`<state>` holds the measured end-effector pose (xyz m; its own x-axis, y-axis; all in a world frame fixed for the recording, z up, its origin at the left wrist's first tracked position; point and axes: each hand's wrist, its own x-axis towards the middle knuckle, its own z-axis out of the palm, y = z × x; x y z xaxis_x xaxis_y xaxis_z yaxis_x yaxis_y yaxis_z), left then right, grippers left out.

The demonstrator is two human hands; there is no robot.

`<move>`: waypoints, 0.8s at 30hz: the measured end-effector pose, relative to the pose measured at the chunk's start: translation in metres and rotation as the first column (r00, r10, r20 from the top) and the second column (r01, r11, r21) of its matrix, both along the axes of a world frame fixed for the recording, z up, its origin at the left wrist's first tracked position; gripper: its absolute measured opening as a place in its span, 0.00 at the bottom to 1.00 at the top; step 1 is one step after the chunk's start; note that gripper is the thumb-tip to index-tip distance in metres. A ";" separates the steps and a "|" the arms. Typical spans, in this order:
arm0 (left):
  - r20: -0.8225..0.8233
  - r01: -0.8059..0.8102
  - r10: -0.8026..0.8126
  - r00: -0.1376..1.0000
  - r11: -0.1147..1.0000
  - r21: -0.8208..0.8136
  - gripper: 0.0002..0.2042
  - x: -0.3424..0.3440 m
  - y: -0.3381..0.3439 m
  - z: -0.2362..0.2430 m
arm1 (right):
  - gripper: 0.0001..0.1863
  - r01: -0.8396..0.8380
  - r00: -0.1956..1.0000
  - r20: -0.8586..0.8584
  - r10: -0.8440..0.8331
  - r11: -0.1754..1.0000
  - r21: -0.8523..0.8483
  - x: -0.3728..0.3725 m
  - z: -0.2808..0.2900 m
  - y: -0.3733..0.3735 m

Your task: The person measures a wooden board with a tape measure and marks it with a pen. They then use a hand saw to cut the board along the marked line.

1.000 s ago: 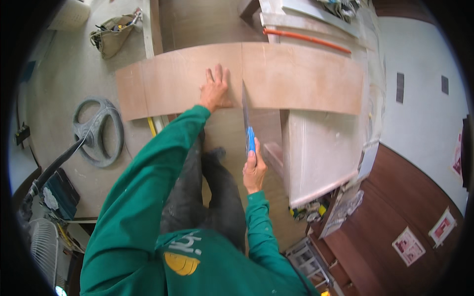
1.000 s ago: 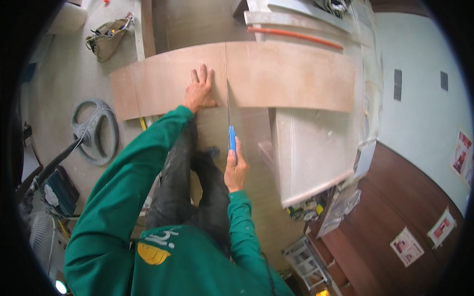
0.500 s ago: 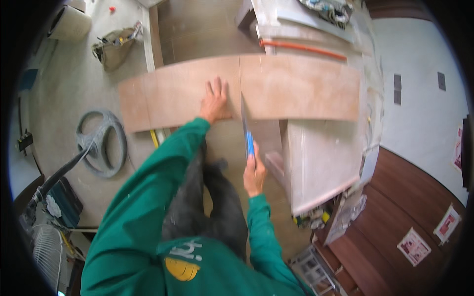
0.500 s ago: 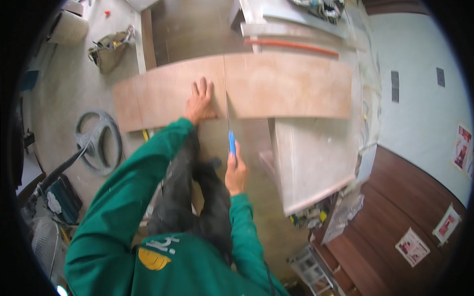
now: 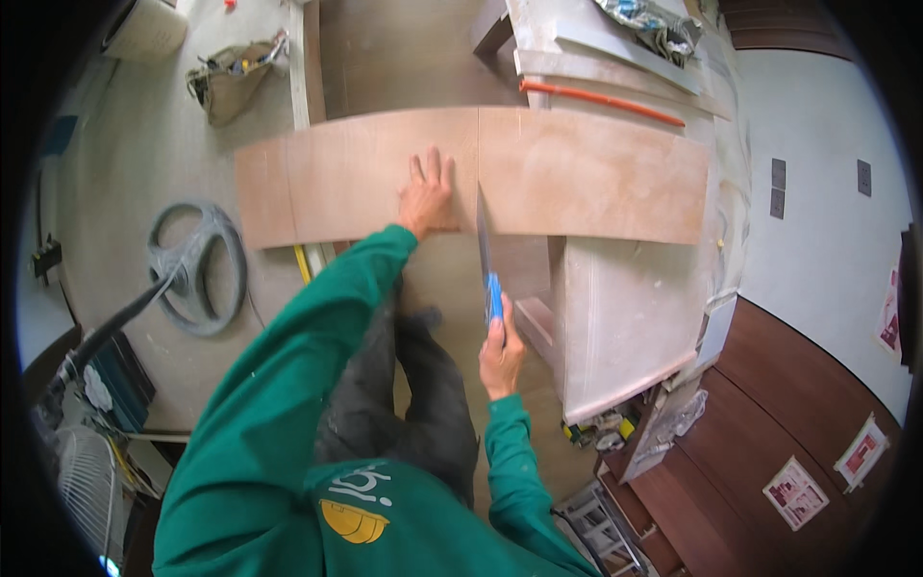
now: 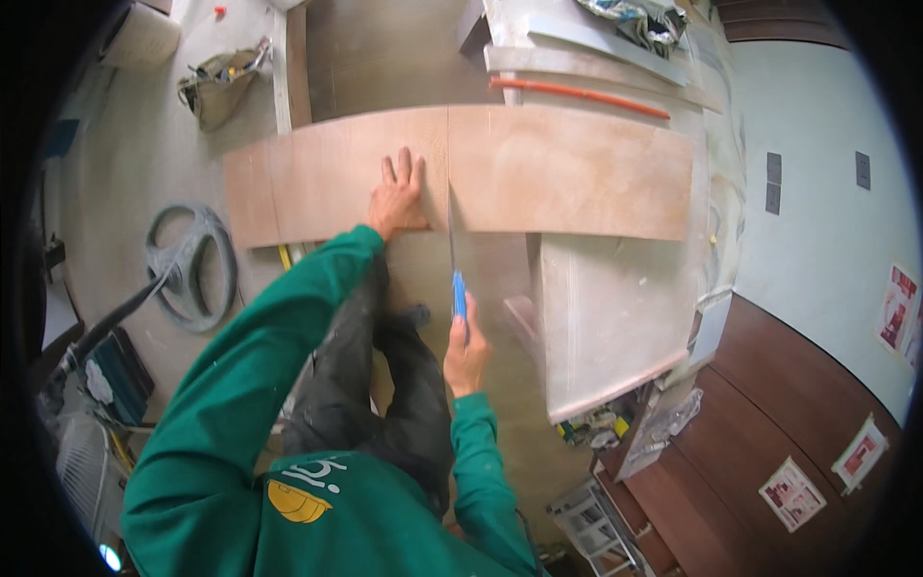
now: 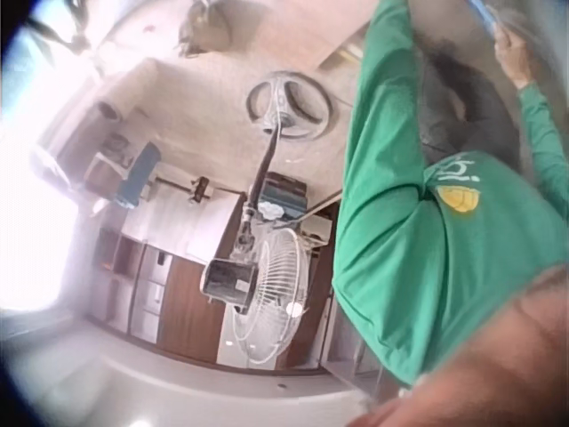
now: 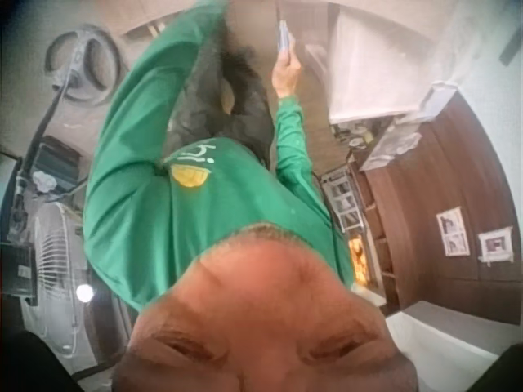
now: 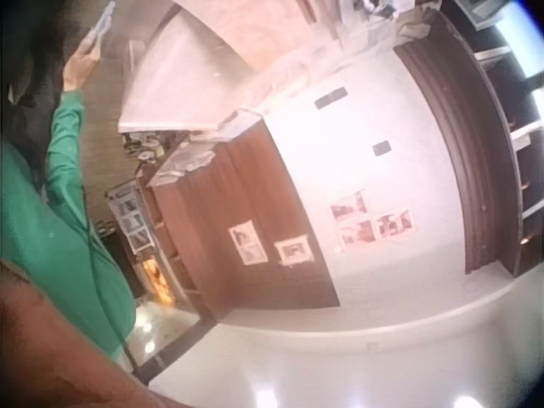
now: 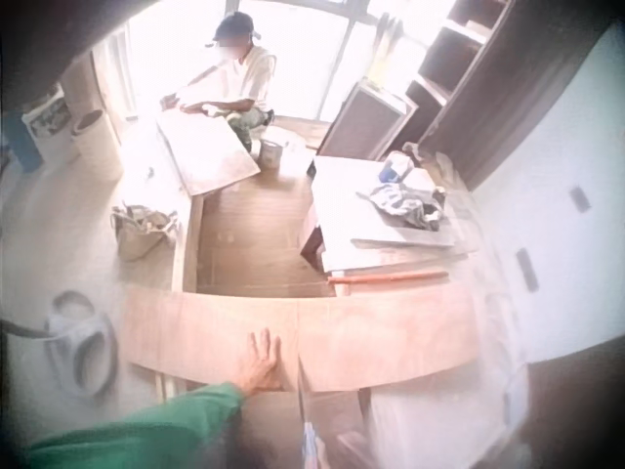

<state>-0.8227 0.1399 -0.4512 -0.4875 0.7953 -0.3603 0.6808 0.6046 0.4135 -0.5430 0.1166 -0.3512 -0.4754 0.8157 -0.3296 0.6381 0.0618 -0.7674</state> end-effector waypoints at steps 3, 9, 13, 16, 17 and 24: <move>0.020 -0.001 0.002 1.000 0.999 -0.040 0.65 0.013 -0.017 -0.003 | 0.27 0.018 0.999 0.047 -0.011 0.988 -0.153 0.015 0.062 -0.021; 0.007 -0.031 0.031 1.000 0.999 -0.037 0.65 0.010 -0.019 0.001 | 0.25 0.048 0.993 0.112 -0.032 0.988 -0.144 0.052 0.166 -0.060; 0.006 -0.018 0.018 1.000 1.000 0.000 0.65 0.013 -0.010 0.000 | 0.24 -0.030 0.997 0.069 0.037 0.995 -0.090 -0.028 0.076 0.009; 0.024 -0.017 0.018 1.000 1.000 -0.015 0.65 0.023 -0.011 0.001 | 0.25 -0.042 0.994 0.100 0.053 0.993 -0.106 -0.060 0.037 0.038; 0.039 -0.023 0.024 0.999 0.999 -0.022 0.65 0.027 -0.011 0.002 | 0.25 -0.061 0.995 0.075 0.069 0.992 -0.109 -0.057 0.039 0.039; -0.015 -0.054 0.053 0.998 0.998 -0.042 0.63 0.004 -0.019 0.000 | 0.25 0.200 0.965 0.229 -0.130 0.929 -0.313 0.035 0.197 -0.051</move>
